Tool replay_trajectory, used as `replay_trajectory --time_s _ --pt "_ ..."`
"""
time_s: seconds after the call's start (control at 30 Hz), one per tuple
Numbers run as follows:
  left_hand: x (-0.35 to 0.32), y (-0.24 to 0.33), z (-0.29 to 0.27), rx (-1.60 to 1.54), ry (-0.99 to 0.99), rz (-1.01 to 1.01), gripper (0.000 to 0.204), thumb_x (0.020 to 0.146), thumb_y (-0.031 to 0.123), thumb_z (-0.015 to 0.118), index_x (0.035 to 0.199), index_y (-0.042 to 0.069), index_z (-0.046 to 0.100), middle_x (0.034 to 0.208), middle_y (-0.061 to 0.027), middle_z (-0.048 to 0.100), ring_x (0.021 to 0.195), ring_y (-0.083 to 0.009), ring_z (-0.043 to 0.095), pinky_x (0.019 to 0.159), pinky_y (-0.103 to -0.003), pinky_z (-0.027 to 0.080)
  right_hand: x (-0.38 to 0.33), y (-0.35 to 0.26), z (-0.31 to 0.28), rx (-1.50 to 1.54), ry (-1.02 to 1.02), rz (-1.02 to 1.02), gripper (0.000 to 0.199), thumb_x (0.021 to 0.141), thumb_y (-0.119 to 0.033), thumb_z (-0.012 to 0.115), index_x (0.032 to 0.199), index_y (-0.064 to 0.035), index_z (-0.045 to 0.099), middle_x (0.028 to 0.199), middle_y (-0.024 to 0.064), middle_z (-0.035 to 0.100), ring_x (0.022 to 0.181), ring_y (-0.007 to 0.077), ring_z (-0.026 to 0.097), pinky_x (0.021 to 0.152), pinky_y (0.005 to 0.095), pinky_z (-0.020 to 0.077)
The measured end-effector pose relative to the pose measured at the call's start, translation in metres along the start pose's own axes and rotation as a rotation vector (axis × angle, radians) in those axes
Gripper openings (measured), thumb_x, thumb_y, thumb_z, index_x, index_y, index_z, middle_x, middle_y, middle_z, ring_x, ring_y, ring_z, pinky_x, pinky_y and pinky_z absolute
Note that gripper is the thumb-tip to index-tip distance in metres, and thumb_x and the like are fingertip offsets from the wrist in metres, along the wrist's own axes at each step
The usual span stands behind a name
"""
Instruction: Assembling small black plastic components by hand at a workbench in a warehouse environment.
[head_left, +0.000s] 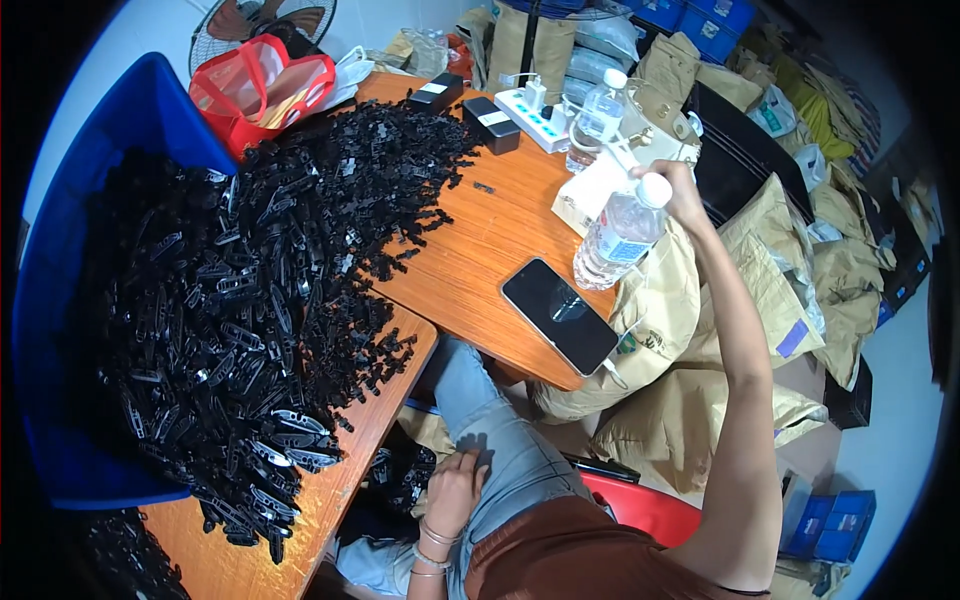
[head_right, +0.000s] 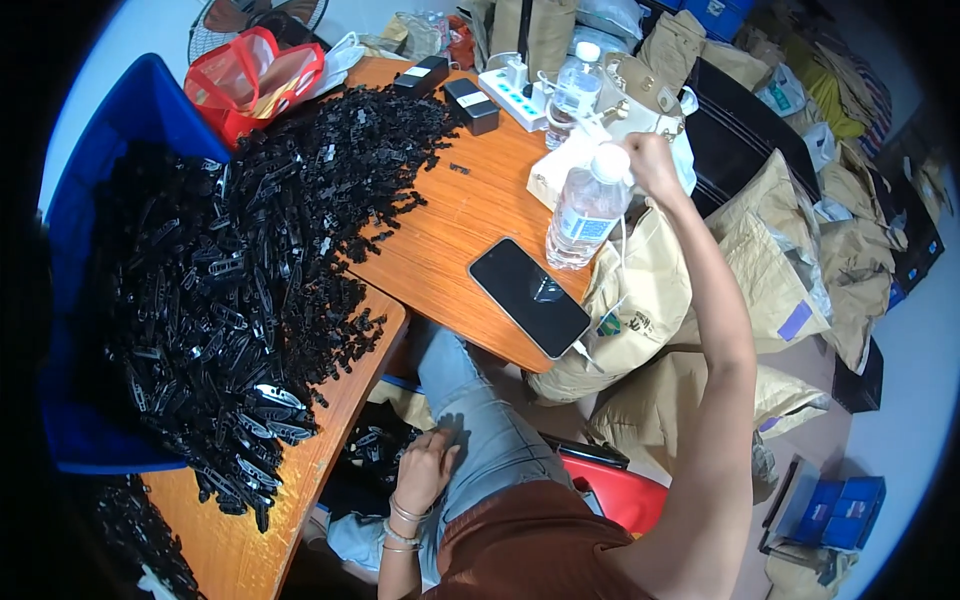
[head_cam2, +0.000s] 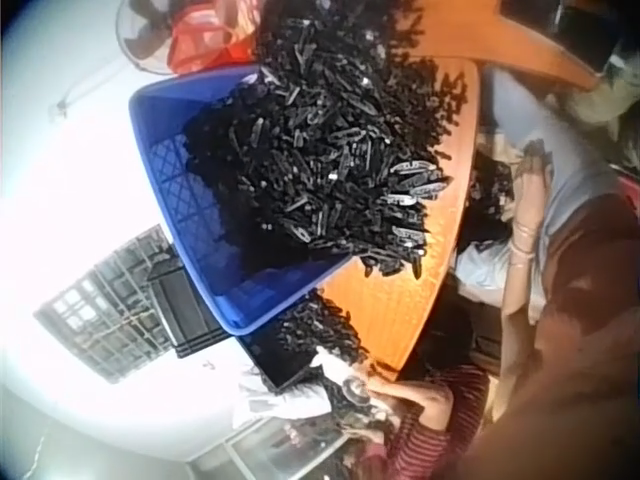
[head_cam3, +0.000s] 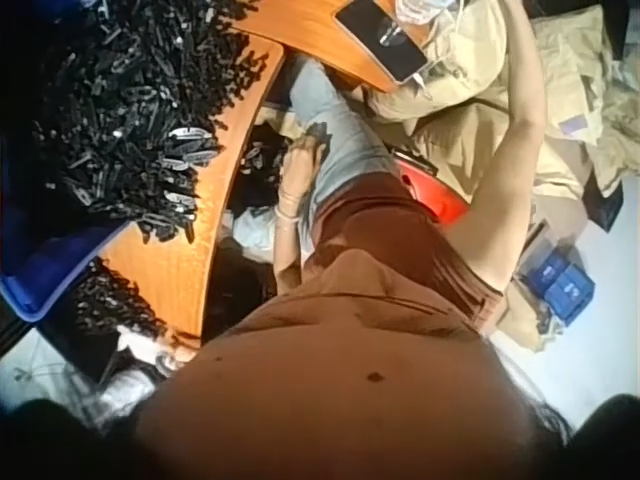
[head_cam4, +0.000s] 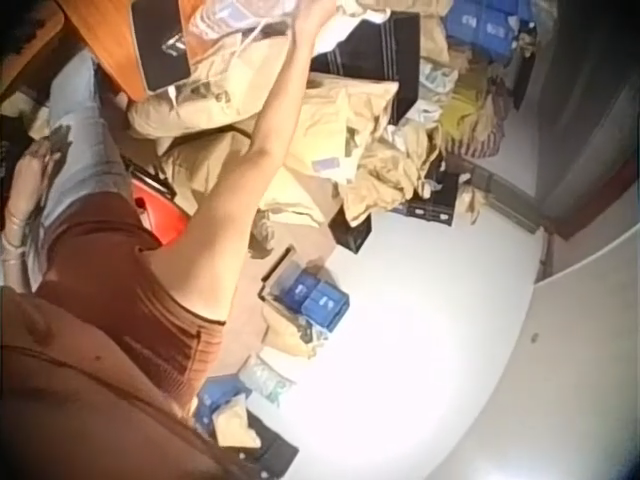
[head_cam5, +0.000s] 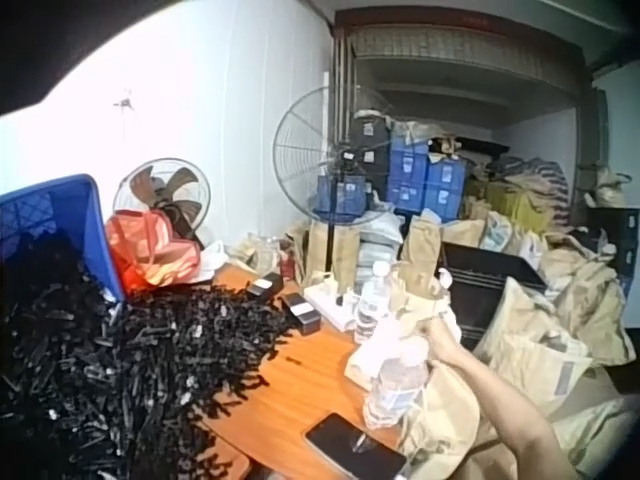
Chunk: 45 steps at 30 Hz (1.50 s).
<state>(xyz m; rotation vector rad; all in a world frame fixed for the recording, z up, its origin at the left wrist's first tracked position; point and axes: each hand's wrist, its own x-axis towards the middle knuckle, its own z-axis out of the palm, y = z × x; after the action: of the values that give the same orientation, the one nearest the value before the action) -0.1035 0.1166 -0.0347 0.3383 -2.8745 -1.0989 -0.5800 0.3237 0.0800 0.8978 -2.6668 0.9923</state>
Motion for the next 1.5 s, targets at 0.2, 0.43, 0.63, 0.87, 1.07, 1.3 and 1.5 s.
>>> replay_trajectory --time_s 0.2,0.43,0.63,0.87,1.07,1.3,1.5 --pt "-0.006 -0.003 0.005 -0.015 -0.017 -0.019 0.021 0.081 0.012 0.062 0.096 -0.002 0.06 0.089 -0.0191 0.063 0.079 -0.0363 0.061 0.07 -0.04 0.05 0.006 -0.007 -0.05 0.727 0.173 0.227 0.031 0.092 -0.031 0.055 0.083 -0.0023 0.064 0.068 -0.0016 0.057 0.058 0.0081 0.05 0.055 0.0232 0.0406" --pt "0.034 0.051 -0.017 -0.326 0.266 0.181 0.009 0.079 0.004 0.065 0.086 -0.001 0.064 0.078 -0.0157 0.062 0.067 -0.0326 0.062 0.061 -0.034 0.05 -0.051 -0.166 -0.082 0.281 0.936 -0.302 0.01 0.084 -0.009 0.063 0.083 -0.0001 0.061 0.092 0.0091 0.064 0.087 0.0154 0.059 0.071 0.0293 0.0474" --pt "0.072 0.089 -0.027 -0.408 0.349 0.422 0.01 0.078 0.002 0.065 0.087 0.0 0.063 0.081 -0.0128 0.065 0.071 -0.0279 0.064 0.064 -0.031 0.051 -0.081 -0.199 0.06 -0.189 0.345 -0.661 0.017 0.074 -0.004 0.064 0.075 0.0026 0.049 0.114 0.0262 0.051 0.105 0.0404 0.053 0.086 0.0452 0.0439" --pt "0.04 0.055 -0.03 -0.4 0.351 0.191 0.009 0.078 0.002 0.065 0.087 -0.001 0.065 0.078 -0.0123 0.065 0.071 -0.0258 0.065 0.064 -0.029 0.05 -0.045 -0.16 0.186 -0.614 -0.285 -0.098 0.039 0.093 -0.022 0.039 0.114 0.0102 0.045 0.126 0.0344 0.039 0.121 0.0443 0.039 0.106 0.0521 0.0231" --pt "0.032 0.043 -0.03 -0.541 0.34 -0.041 0.01 0.084 0.004 0.061 0.09 -0.003 0.066 0.076 -0.011 0.067 0.068 -0.0174 0.066 0.063 -0.024 0.049 -0.056 -0.139 0.202 -0.766 -0.142 -0.23 0.037 0.088 -0.016 0.044 0.115 0.0094 0.047 0.119 0.0276 0.05 0.117 0.0383 0.045 0.104 0.0588 0.0147" --pt "0.032 0.04 -0.021 -0.517 0.294 0.01 0.01 0.083 0.003 0.062 0.089 -0.003 0.065 0.073 -0.0127 0.064 0.065 -0.0202 0.064 0.061 -0.025 0.048 -0.034 -0.158 0.186 -0.997 -0.38 -0.571 0.01 0.075 -0.008 0.057 0.074 -0.0098 0.067 0.074 0.0028 0.064 0.074 0.0176 0.063 0.08 0.038 0.0366" --pt "0.05 0.052 -0.024 -0.555 0.303 0.083 0.009 0.082 0.002 0.062 0.088 -0.003 0.064 0.073 -0.0126 0.064 0.065 -0.0227 0.064 0.061 -0.028 0.049 0.007 -0.13 0.164 -0.225 -0.187 -0.092 0.014 0.072 -0.006 0.06 0.083 0.0003 0.066 0.076 0.0195 0.065 0.073 0.0336 0.064 0.071 0.0405 0.049"
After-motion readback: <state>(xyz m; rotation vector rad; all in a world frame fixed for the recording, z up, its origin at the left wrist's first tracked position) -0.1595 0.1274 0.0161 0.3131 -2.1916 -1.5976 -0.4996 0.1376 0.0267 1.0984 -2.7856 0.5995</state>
